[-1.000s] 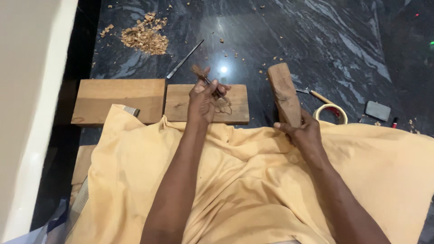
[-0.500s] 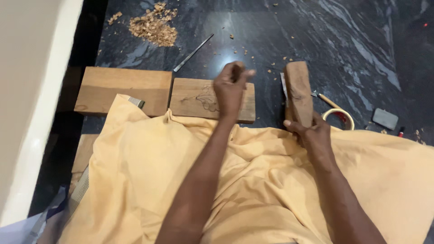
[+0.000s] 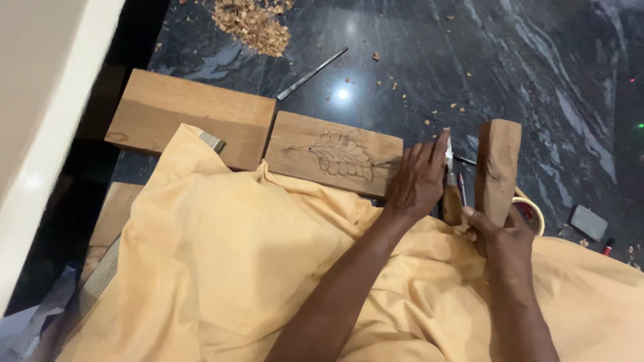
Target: The person carves a leaf design into a small wooden plank using a chisel and a wooden mallet. They repeatedly strike the chisel to remove wood shavings and refine the pattern.
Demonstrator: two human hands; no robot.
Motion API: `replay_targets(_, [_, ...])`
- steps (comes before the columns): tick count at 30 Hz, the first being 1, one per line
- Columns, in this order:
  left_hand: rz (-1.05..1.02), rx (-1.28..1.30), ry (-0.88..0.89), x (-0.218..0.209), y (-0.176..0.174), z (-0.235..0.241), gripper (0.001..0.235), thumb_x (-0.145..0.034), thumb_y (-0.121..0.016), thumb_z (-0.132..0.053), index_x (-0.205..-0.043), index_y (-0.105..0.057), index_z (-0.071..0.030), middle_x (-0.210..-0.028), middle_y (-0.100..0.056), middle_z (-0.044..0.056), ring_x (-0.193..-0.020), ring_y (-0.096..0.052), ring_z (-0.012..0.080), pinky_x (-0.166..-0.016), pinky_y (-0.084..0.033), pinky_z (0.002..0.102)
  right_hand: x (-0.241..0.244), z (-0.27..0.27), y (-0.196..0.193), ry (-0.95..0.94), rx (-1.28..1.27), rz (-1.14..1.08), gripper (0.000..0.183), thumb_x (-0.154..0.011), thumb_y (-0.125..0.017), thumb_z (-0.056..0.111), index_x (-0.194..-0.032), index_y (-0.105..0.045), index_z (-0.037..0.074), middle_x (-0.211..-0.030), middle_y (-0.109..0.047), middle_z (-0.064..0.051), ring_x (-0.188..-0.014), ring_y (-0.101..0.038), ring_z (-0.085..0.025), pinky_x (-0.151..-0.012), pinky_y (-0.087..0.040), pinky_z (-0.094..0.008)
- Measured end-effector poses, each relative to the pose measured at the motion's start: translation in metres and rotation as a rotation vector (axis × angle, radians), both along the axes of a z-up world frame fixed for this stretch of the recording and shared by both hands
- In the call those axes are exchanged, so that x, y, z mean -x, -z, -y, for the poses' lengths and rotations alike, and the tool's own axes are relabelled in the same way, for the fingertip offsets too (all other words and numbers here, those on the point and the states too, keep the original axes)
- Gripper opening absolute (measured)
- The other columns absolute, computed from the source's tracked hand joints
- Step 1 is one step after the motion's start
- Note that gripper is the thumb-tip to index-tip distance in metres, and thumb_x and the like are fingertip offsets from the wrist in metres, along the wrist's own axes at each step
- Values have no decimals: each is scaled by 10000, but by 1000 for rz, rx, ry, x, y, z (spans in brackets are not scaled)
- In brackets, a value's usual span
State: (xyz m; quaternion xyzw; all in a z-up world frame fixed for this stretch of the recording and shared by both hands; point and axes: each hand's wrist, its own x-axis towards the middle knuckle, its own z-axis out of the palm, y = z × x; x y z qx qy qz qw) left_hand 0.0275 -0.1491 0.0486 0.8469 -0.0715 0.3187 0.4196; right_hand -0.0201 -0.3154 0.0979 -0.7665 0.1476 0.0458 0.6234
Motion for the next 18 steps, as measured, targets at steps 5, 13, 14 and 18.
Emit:
replay_targets(5, [-19, 41, -25, -4, 3, 8, 382, -1020, -521, -64, -1384, -500, 51, -1098, -582, 167, -1043, -560, 329, -949, -468, 453, 0, -2, -1, 1, 54, -26, 236, -853, -794, 93, -1023, -634, 54, -726, -611, -38, -528, -517, -110, -438, -327, -259])
replay_targets(13, [-52, 155, -110, -8, 6, 11, 345, -1006, -573, -64, -1335, -521, 25, -1161, -605, 175, -1078, -564, 343, -969, -472, 466, 2, -4, -3, -22, 40, 5, 251, -850, -804, 93, -1025, -627, 60, -737, -617, -29, -542, -539, -97, -441, -345, -238])
replay_targets(14, [-67, 152, -105, -7, 5, 11, 361, -990, -579, -59, -1336, -521, 26, -1159, -604, 174, -1078, -564, 343, -971, -472, 464, 3, -4, -4, -21, 42, 0, 254, -850, -805, 94, -1029, -627, 64, -734, -615, -29, -539, -534, -95, -436, -337, -239])
replay_targets(18, [-70, 162, -97, -5, 1, 8, 396, -946, -595, -29, -1331, -523, 25, -1157, -602, 171, -1081, -563, 342, -985, -470, 463, 4, -6, -6, -32, 52, 14, 251, -851, -801, 76, -1033, -630, 53, -748, -625, -36, -541, -530, -93, -435, -325, -241])
